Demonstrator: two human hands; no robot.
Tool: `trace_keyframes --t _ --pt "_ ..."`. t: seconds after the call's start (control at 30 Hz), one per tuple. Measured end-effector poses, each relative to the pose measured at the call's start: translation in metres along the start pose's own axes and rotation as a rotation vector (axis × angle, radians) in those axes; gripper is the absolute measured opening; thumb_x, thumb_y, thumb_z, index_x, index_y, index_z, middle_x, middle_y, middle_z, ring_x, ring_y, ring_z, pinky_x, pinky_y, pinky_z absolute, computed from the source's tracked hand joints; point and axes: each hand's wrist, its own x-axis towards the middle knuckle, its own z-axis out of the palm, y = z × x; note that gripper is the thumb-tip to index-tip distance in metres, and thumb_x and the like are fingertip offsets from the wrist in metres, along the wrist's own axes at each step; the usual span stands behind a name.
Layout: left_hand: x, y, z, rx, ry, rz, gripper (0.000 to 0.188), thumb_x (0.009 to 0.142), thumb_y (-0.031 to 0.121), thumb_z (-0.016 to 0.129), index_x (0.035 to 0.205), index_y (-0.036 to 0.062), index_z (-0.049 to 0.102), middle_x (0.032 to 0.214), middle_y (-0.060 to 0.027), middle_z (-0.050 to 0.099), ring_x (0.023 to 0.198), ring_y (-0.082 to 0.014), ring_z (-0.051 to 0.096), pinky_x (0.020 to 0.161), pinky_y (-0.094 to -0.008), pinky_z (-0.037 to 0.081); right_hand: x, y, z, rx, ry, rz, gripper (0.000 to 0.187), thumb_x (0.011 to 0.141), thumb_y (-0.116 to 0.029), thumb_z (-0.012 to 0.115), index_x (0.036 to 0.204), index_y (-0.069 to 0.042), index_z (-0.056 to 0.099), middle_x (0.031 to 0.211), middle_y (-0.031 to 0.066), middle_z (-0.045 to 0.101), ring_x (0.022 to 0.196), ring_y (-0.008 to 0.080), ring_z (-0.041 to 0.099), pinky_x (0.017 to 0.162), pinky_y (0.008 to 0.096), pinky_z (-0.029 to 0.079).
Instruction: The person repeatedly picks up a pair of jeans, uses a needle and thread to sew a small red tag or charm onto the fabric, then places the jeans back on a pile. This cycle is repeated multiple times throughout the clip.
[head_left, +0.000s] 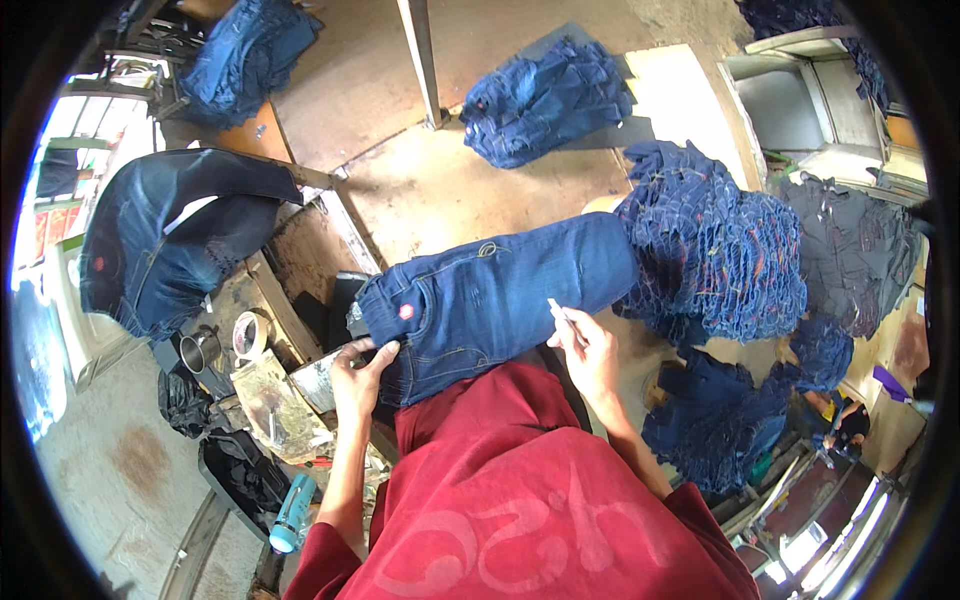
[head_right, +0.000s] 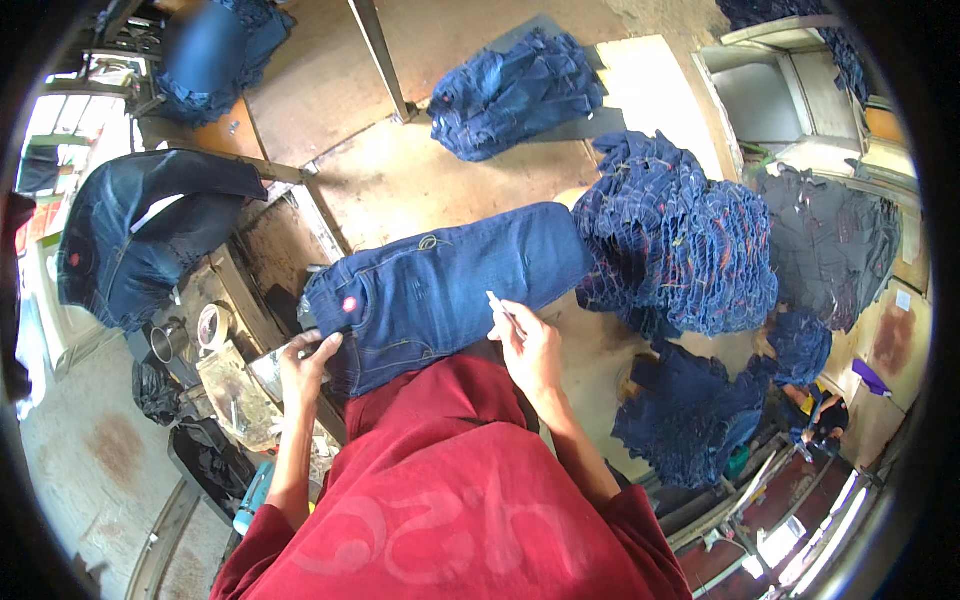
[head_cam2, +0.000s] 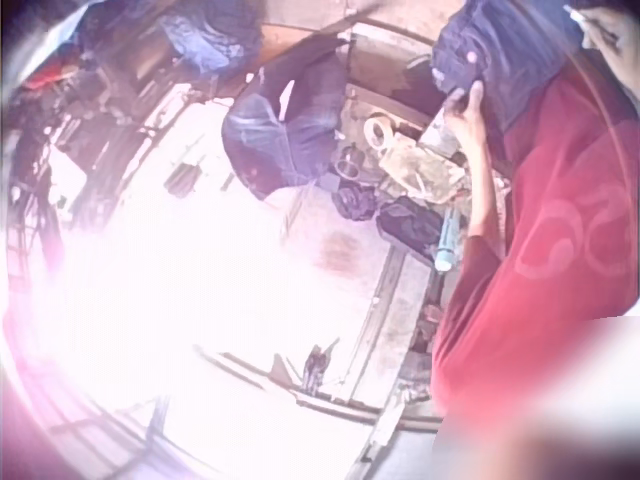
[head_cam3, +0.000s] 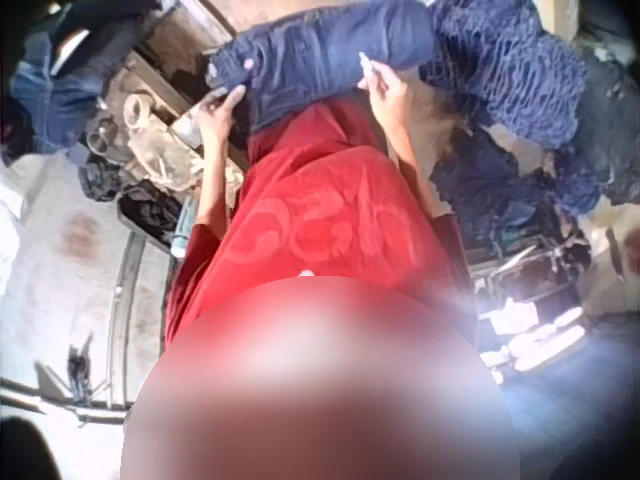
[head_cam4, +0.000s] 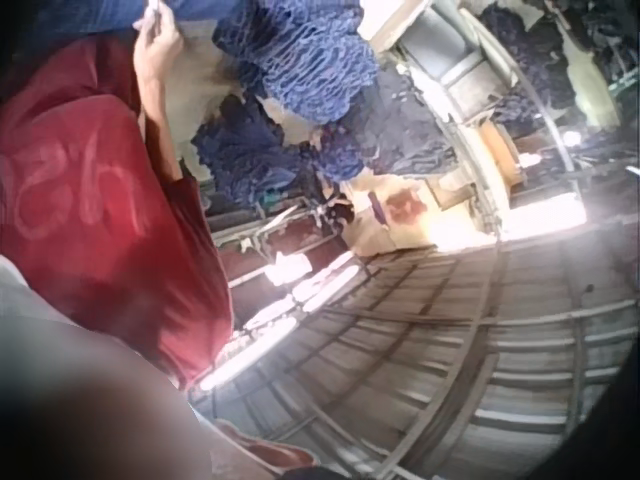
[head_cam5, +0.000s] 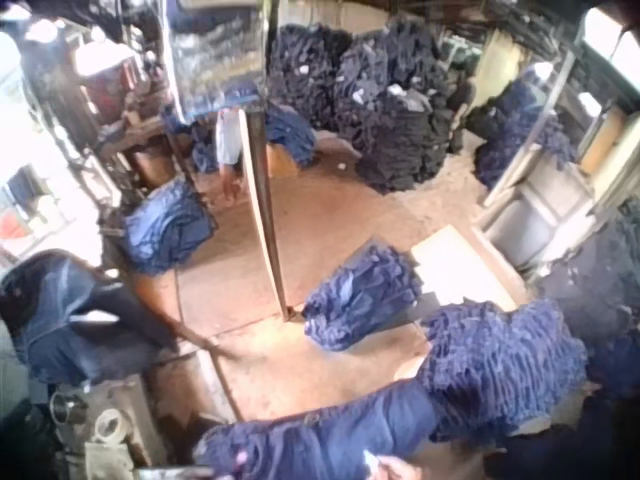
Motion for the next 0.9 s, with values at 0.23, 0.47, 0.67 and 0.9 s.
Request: trace_keyframes --t 0.23,0.47,0.67,0.9 --pt "-0.01 0.013 0.018 -0.976 -0.678 -0.484 0.043 0.098 0.002 0.073 0.14 0.0033 0.064 0.129 -0.0124 0.076 0.118 -0.0255 0.074 0.107 -0.0398 0.057 -0.008 -0.017 -0.023 -0.087 -0.055 -0.027 0.022 0.108 -0.014 0.068 0.125 -0.001 0.075 0.094 0.0137 0.083 0.085 0.0222 0.083 0.074 0.0341 0.063" --pt "0.018 0.021 0.037 -0.639 -0.803 -0.205 0.036 0.094 0.002 0.074 0.129 -0.0059 0.068 0.117 -0.0183 0.08 0.106 -0.0301 0.08 0.1 -0.0447 0.065 -0.024 -0.021 -0.035 -0.039 -0.053 -0.099 0.021 0.109 -0.014 0.067 0.124 -0.002 0.075 0.101 0.0121 0.084 0.085 0.0223 0.083 0.074 0.0343 0.063" --pt "0.028 -0.004 0.065 -0.795 -1.005 -0.67 0.044 0.089 0.008 0.073 0.127 -0.0145 0.069 0.125 -0.0295 0.077 0.11 -0.0356 0.079 0.104 -0.0478 0.063 -0.039 -0.023 -0.026 -0.066 -0.005 -0.096 0.02 0.109 -0.014 0.067 0.123 -0.003 0.075 0.098 0.0124 0.083 0.084 0.0231 0.082 0.072 0.0351 0.063" --pt "0.039 0.003 0.056 -0.734 -0.937 -0.31 0.041 0.081 -0.008 0.069 0.122 -0.0139 0.071 0.114 -0.0251 0.08 0.102 -0.0359 0.08 0.095 -0.0456 0.067 -0.055 -0.033 -0.001 -0.147 -0.072 -0.071 0.019 0.107 -0.016 0.07 0.123 -0.007 0.077 0.093 0.0121 0.083 0.082 0.0251 0.082 0.071 0.0375 0.062"
